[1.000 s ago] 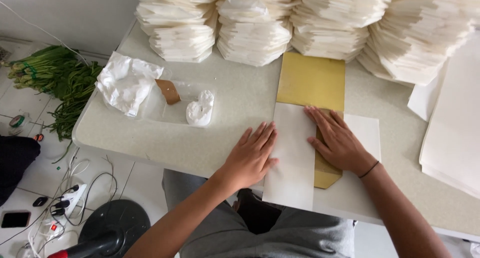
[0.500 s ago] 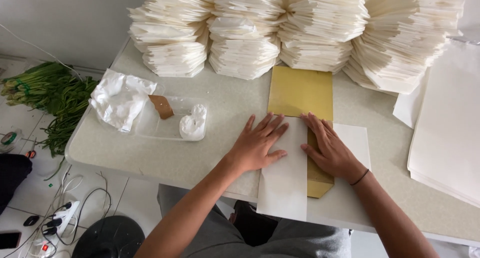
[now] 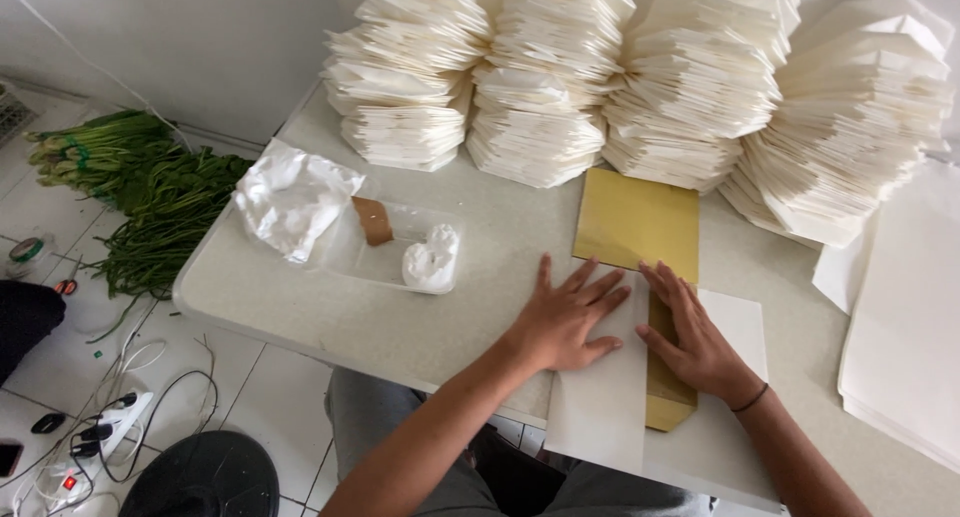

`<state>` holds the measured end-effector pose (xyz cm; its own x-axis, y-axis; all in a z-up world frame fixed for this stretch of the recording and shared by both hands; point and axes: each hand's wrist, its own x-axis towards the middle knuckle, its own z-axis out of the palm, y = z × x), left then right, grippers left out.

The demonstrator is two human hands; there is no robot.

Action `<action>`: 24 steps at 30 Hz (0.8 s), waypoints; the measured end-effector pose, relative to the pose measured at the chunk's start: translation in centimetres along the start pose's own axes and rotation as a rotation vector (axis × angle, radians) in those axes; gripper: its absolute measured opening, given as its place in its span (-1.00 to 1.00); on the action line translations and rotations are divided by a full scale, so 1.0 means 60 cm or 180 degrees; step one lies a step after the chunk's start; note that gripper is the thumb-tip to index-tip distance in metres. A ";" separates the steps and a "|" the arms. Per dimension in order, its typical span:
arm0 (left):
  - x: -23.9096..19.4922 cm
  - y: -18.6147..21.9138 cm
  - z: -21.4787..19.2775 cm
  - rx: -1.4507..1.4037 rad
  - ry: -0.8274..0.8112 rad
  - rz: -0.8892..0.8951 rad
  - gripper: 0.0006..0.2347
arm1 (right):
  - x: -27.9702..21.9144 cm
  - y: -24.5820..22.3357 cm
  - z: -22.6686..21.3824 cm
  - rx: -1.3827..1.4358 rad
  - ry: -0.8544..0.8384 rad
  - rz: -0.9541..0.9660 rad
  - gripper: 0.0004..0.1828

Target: Folding white paper sheets around a gold template to create paper bags at a workstation.

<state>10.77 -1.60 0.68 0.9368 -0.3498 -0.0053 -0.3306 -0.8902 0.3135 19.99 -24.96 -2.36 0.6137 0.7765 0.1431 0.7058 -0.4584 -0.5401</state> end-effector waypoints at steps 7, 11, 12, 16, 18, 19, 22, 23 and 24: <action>0.009 0.009 0.017 0.0029 0.0059 0.0132 -0.40 | 0.000 0.005 0.003 0.0521 0.0135 0.0123 0.06; 0.010 0.009 0.021 0.0125 0.0048 0.0138 -0.40 | -0.002 0.008 0.004 0.0848 0.0259 0.0138 0.07; 0.010 0.009 0.020 0.0145 0.0017 0.0130 -0.40 | -0.002 0.010 0.004 0.0934 0.0294 0.0163 0.08; 0.006 0.018 0.008 0.0216 -0.0007 0.0139 -0.40 | -0.005 -0.002 -0.001 0.1099 0.0365 0.0189 0.06; 0.004 0.019 0.006 0.0165 0.0012 0.0117 -0.41 | -0.005 -0.012 -0.004 0.1126 0.0416 0.0250 0.01; 0.005 0.017 0.008 0.0168 0.0015 0.0117 -0.41 | -0.004 -0.011 -0.003 0.1124 0.0417 0.0245 0.01; 0.007 0.013 0.014 0.0088 0.0050 0.0112 -0.39 | -0.004 -0.006 -0.003 0.1106 0.0461 0.0274 0.01; 0.008 0.011 0.015 0.0039 0.0075 0.0096 -0.40 | -0.004 -0.002 -0.002 0.0914 0.0526 0.0217 0.01; 0.010 0.009 0.016 -0.0009 0.0099 0.0080 -0.40 | -0.004 0.002 -0.003 0.0721 0.0590 0.0160 0.02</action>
<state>11.03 -2.57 -0.08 0.9313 -0.3628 0.0323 -0.3539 -0.8803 0.3159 19.94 -25.27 -2.32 0.7148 0.6534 0.2494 0.5888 -0.3698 -0.7188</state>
